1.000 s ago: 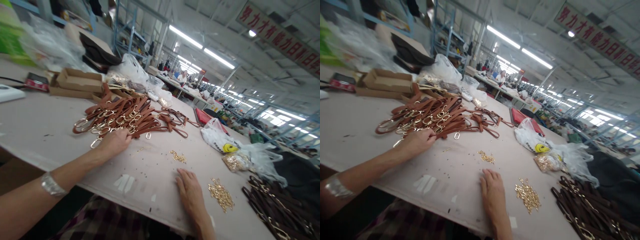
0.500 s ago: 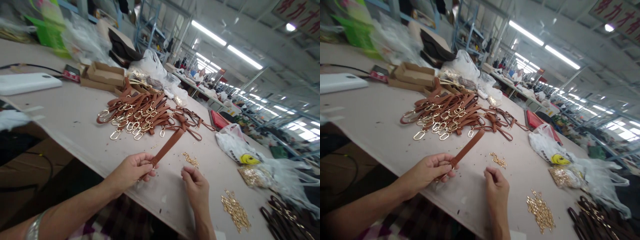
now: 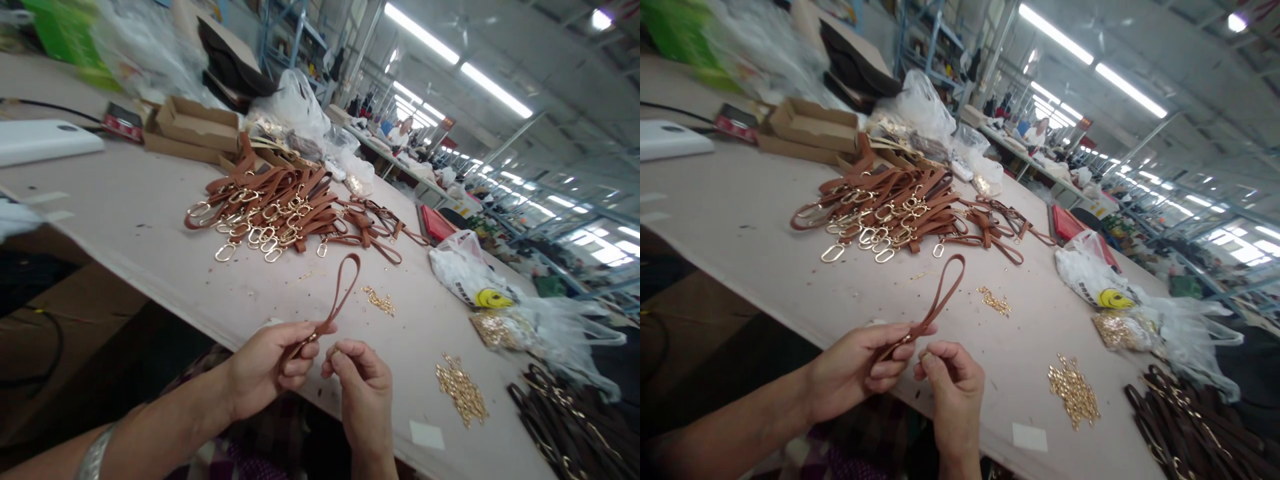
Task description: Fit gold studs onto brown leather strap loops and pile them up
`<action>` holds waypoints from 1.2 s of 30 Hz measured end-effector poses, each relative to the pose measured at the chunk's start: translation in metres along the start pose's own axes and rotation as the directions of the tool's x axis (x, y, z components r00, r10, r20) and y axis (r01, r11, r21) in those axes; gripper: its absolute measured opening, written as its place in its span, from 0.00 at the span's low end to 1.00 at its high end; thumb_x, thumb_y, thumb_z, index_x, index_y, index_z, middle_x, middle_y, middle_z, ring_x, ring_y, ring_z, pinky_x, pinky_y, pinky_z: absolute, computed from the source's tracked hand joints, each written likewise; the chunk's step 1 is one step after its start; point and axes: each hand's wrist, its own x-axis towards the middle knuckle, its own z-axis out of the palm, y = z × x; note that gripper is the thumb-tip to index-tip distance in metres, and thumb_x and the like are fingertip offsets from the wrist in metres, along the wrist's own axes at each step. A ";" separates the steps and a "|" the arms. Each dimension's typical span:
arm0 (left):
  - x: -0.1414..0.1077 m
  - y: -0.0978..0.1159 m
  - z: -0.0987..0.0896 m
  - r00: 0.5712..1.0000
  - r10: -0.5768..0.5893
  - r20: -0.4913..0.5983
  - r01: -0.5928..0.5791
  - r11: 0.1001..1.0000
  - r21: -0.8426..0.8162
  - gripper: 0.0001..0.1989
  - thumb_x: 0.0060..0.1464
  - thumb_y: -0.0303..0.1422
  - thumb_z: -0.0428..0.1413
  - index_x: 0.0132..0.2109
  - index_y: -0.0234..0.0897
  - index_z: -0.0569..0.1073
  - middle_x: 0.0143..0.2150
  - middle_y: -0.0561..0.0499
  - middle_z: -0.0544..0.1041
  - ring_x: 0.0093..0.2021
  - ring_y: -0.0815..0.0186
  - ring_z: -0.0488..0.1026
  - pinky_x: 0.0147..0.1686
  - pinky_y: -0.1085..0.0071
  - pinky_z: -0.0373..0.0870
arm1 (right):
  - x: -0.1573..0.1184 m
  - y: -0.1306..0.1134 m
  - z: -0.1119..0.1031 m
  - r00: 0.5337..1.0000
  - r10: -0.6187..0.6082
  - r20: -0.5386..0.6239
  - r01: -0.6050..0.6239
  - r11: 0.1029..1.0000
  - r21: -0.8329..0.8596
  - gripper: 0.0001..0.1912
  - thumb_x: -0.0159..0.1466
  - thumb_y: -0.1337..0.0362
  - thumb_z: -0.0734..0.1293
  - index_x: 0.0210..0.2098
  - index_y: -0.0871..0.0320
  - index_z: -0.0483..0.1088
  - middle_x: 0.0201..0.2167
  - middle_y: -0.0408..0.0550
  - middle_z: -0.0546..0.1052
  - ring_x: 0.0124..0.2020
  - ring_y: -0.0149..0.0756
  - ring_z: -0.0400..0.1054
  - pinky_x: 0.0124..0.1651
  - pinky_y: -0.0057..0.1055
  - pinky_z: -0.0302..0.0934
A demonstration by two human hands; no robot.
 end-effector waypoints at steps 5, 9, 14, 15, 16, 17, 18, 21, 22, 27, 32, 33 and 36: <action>-0.006 -0.012 0.006 0.994 0.106 0.018 -0.107 0.970 0.216 0.14 0.57 0.42 0.58 0.36 0.35 0.70 0.25 0.59 0.60 0.17 0.80 0.45 0.18 0.78 0.39 | -0.003 0.000 0.003 1.000 0.021 -0.005 -0.021 0.998 0.058 0.05 0.61 0.61 0.73 0.35 0.55 0.77 0.25 0.40 0.76 0.28 0.29 0.69 0.36 0.28 0.63; -0.007 -0.016 0.007 0.987 0.154 0.051 -0.161 0.905 0.393 0.16 0.61 0.45 0.52 0.34 0.36 0.67 0.24 0.59 0.58 0.18 0.78 0.45 0.18 0.77 0.40 | -0.004 -0.003 0.007 0.998 0.063 -0.001 -0.062 0.989 0.138 0.06 0.59 0.61 0.74 0.34 0.55 0.77 0.24 0.40 0.76 0.27 0.29 0.68 0.34 0.27 0.63; -0.008 -0.018 0.007 0.980 0.190 0.065 -0.197 0.840 0.506 0.19 0.62 0.48 0.49 0.36 0.36 0.69 0.24 0.59 0.56 0.21 0.74 0.45 0.17 0.78 0.42 | -0.004 -0.007 0.008 0.997 0.081 0.012 -0.082 0.994 0.073 0.06 0.59 0.62 0.73 0.33 0.57 0.77 0.23 0.40 0.75 0.27 0.28 0.67 0.34 0.27 0.62; -0.008 -0.019 0.007 0.978 0.198 0.069 -0.204 0.824 0.529 0.19 0.62 0.48 0.49 0.38 0.36 0.70 0.24 0.59 0.56 0.21 0.74 0.46 0.18 0.78 0.42 | -0.004 -0.008 0.008 0.996 0.085 0.013 -0.085 0.995 0.046 0.06 0.59 0.61 0.73 0.33 0.57 0.77 0.24 0.40 0.75 0.27 0.28 0.67 0.35 0.27 0.62; -0.008 -0.019 0.007 0.976 0.204 0.071 -0.209 0.808 0.552 0.19 0.62 0.48 0.49 0.41 0.36 0.72 0.24 0.58 0.56 0.22 0.73 0.46 0.18 0.78 0.42 | -0.005 -0.008 0.007 0.996 0.085 0.013 -0.085 0.996 0.014 0.06 0.60 0.61 0.73 0.33 0.58 0.77 0.24 0.41 0.76 0.28 0.29 0.67 0.35 0.27 0.63; -0.008 -0.019 0.007 0.975 0.211 0.071 -0.212 0.792 0.573 0.19 0.62 0.48 0.49 0.43 0.37 0.73 0.24 0.58 0.55 0.22 0.73 0.47 0.18 0.78 0.43 | -0.005 -0.008 0.007 0.997 0.081 0.013 -0.081 0.997 -0.019 0.07 0.60 0.61 0.72 0.33 0.58 0.77 0.25 0.41 0.76 0.28 0.29 0.67 0.36 0.28 0.63; -0.008 -0.019 0.007 0.973 0.218 0.068 -0.216 0.777 0.591 0.20 0.62 0.48 0.49 0.46 0.37 0.73 0.24 0.58 0.55 0.22 0.72 0.48 0.18 0.77 0.44 | -0.006 -0.009 0.007 0.997 0.073 0.012 -0.072 0.996 -0.048 0.07 0.60 0.60 0.72 0.34 0.58 0.77 0.26 0.42 0.76 0.29 0.30 0.68 0.37 0.29 0.63; -0.009 -0.019 0.005 0.965 0.254 0.069 -0.237 0.724 0.648 0.21 0.62 0.47 0.49 0.49 0.37 0.75 0.22 0.58 0.57 0.22 0.70 0.51 0.19 0.76 0.47 | -0.010 -0.014 0.011 1.000 0.018 -0.022 -0.021 0.995 -0.100 0.06 0.60 0.61 0.72 0.33 0.57 0.76 0.30 0.43 0.77 0.32 0.32 0.69 0.40 0.31 0.64; -0.009 -0.019 0.004 0.960 0.269 0.072 -0.246 0.698 0.672 0.20 0.62 0.47 0.50 0.49 0.38 0.77 0.22 0.57 0.59 0.23 0.70 0.52 0.19 0.76 0.48 | -0.011 -0.016 0.013 0.999 0.004 -0.047 -0.009 0.995 -0.102 0.05 0.59 0.62 0.72 0.33 0.57 0.76 0.30 0.43 0.77 0.33 0.32 0.69 0.40 0.31 0.64; -0.007 -0.015 -0.001 0.950 0.299 0.091 -0.260 0.593 0.762 0.18 0.59 0.46 0.54 0.47 0.42 0.81 0.24 0.52 0.69 0.24 0.67 0.57 0.19 0.74 0.52 | -0.013 -0.019 0.018 0.989 -0.040 -0.139 0.035 0.999 -0.037 0.09 0.55 0.66 0.72 0.32 0.55 0.67 0.29 0.39 0.74 0.32 0.30 0.67 0.37 0.28 0.63; -0.002 -0.020 0.001 0.973 0.212 0.094 -0.210 0.635 0.743 0.21 0.58 0.48 0.54 0.51 0.43 0.80 0.18 0.55 0.61 0.19 0.69 0.53 0.16 0.76 0.50 | -0.015 -0.018 0.019 0.976 -0.078 -0.203 0.072 0.997 -0.037 0.11 0.55 0.68 0.72 0.31 0.55 0.65 0.27 0.36 0.70 0.29 0.28 0.64 0.34 0.26 0.61; -0.001 -0.022 0.002 0.976 0.201 0.087 -0.201 0.663 0.721 0.21 0.58 0.48 0.55 0.50 0.42 0.80 0.19 0.55 0.62 0.20 0.69 0.54 0.16 0.76 0.51 | -0.016 -0.018 0.019 0.977 -0.077 -0.196 0.071 0.997 -0.036 0.11 0.55 0.67 0.72 0.32 0.55 0.64 0.27 0.36 0.70 0.29 0.28 0.64 0.34 0.26 0.61; 0.000 -0.026 0.001 0.987 0.144 0.078 -0.162 0.783 0.601 0.18 0.59 0.46 0.55 0.45 0.40 0.81 0.25 0.52 0.69 0.23 0.69 0.61 0.20 0.77 0.61 | -0.015 -0.020 0.004 0.986 -0.072 -0.148 0.051 0.989 -0.142 0.10 0.57 0.65 0.71 0.35 0.55 0.66 0.28 0.38 0.73 0.31 0.29 0.67 0.36 0.28 0.63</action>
